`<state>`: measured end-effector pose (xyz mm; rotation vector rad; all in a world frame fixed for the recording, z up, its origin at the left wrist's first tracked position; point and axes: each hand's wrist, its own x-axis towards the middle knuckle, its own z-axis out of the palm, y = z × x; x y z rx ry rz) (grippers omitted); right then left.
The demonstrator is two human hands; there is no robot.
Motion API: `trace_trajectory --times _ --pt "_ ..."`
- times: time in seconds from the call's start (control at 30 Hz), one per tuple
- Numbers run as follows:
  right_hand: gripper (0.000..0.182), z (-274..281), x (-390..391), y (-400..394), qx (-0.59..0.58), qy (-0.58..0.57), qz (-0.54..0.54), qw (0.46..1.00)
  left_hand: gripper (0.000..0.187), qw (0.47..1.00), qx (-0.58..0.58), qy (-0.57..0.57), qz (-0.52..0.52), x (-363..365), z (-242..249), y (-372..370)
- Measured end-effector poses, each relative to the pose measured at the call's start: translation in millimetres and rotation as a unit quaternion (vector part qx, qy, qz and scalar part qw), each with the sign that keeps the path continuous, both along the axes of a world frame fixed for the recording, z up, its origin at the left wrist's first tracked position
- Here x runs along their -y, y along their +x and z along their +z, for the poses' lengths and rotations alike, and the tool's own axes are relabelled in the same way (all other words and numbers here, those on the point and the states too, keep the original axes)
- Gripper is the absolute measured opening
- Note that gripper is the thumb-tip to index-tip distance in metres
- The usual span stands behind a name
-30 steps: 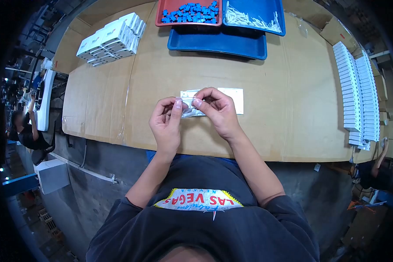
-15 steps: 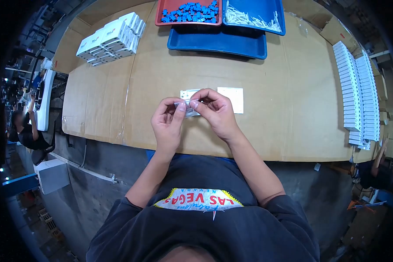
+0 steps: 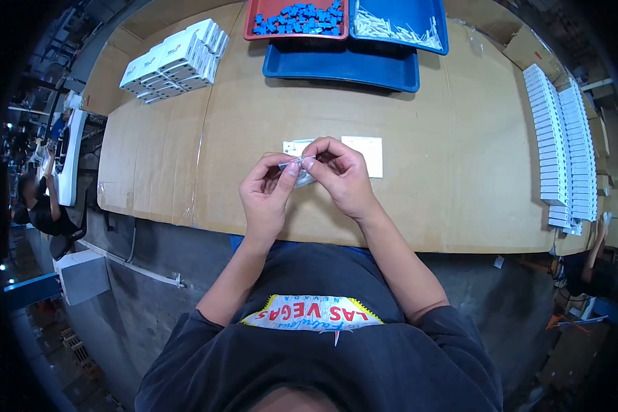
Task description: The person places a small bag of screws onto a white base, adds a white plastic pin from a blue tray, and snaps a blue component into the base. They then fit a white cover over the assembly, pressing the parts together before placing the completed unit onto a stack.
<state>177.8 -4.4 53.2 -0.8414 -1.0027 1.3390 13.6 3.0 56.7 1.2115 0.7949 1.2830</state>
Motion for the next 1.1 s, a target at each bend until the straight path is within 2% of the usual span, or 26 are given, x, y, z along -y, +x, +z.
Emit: trace_trajectory --times 0.27,0.47,0.67,0.77,0.87,1.1 --pt "0.01 1.9 0.5 -1.1 0.005 -0.007 0.006 1.0 0.013 1.0 -0.019 0.0 0.016 -0.5 1.4 -0.4" --pt "0.009 2.7 -2.2 1.0 0.005 -0.021 -0.01 1.0 0.014 0.997 0.021 -0.074 -0.002 -0.2 7.7 -1.0" --pt "0.007 -3.3 -3.5 7.1 0.016 0.011 0.009 1.0 0.012 0.999 0.044 -0.028 -0.003 -2.8 -2.1 -0.6" --pt "0.006 -3.3 -5.1 8.3 -0.011 0.002 0.0 1.0 0.01 0.997 0.049 -0.065 -0.005 -1.6 4.0 0.0" --pt "0.003 -0.8 -5.9 12.7 -0.007 0.002 0.007 1.0 0.009 0.998 0.047 -0.052 -0.004 -3.2 6.7 0.3" --pt "0.004 -1.7 -11.5 18.5 -0.007 -0.016 -0.011 1.0 0.014 0.987 0.059 -0.144 -0.044 -13.3 3.4 -0.2"
